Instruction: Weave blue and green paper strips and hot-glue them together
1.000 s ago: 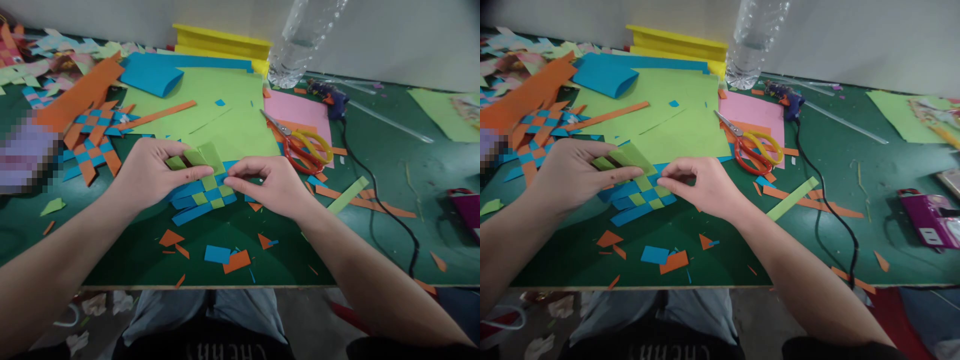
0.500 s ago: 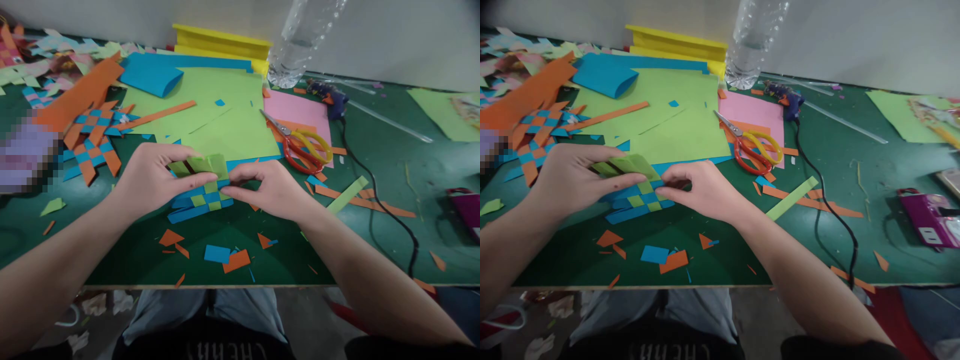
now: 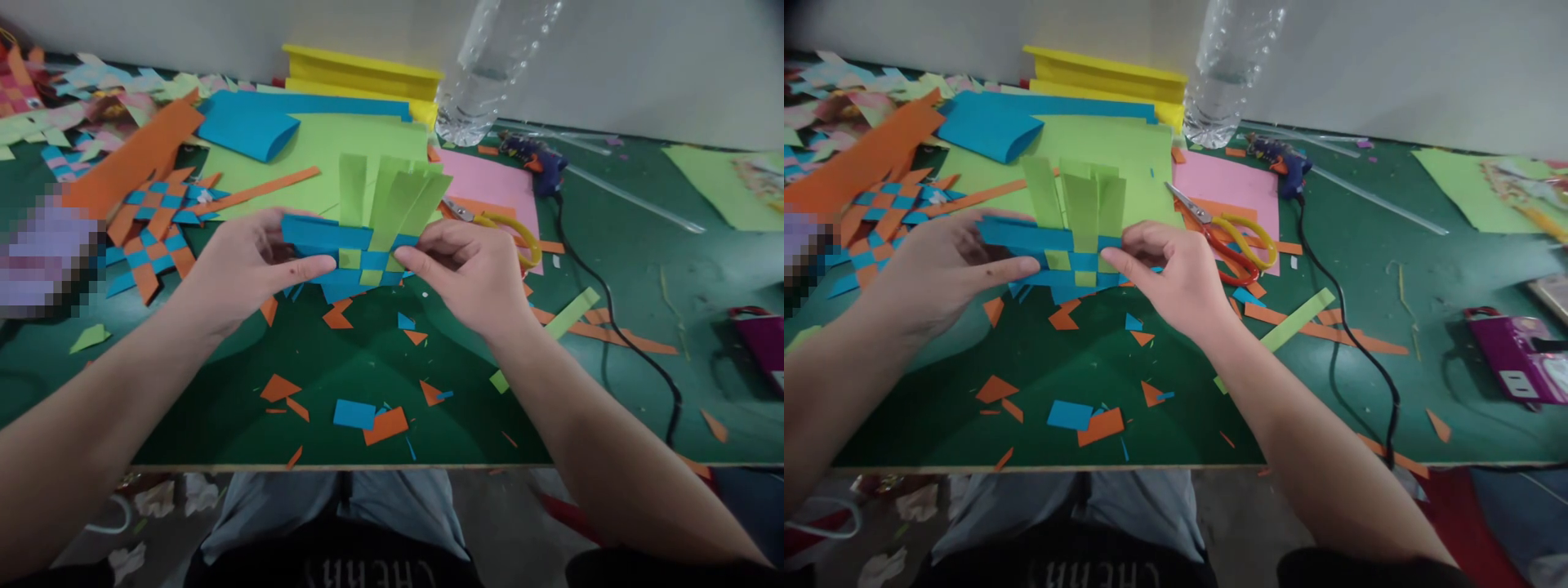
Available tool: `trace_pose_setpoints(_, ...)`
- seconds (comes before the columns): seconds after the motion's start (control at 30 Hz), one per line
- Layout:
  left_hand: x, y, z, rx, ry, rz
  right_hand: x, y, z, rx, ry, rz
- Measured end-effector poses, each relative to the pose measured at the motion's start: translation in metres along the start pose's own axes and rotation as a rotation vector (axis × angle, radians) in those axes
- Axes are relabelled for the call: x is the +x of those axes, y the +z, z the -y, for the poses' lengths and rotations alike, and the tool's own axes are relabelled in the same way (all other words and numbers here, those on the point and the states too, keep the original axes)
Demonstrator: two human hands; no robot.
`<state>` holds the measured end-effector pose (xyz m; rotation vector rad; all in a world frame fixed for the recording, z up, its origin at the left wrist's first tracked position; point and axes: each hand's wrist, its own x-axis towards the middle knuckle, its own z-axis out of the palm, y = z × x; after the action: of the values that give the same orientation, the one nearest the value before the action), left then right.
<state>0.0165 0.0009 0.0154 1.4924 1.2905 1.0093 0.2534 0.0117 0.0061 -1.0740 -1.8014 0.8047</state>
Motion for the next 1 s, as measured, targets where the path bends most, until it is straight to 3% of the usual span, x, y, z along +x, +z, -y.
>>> trace_pose_setpoints(0.17,-0.003,0.002,0.001,-0.086,-0.028,0.061,-0.001,0.002,0.0,0.069,0.046,-0.033)
trace_pose_setpoints(0.37,-0.004,0.004,0.004,-0.053,-0.007,0.06,-0.004,0.009,0.0,0.327,0.165,0.125)
trace_pose_setpoints(0.47,-0.006,0.007,0.005,-0.018,0.025,0.05,-0.007,0.013,0.001,0.316,0.223,0.158)
trace_pose_setpoints(0.7,-0.011,0.013,0.002,0.062,0.05,0.053,-0.013,0.02,0.001,0.153,0.101,-0.023)
trace_pose_setpoints(1.0,-0.009,0.012,0.0,0.032,0.075,0.056,-0.011,0.018,0.005,0.132,0.047,-0.039)
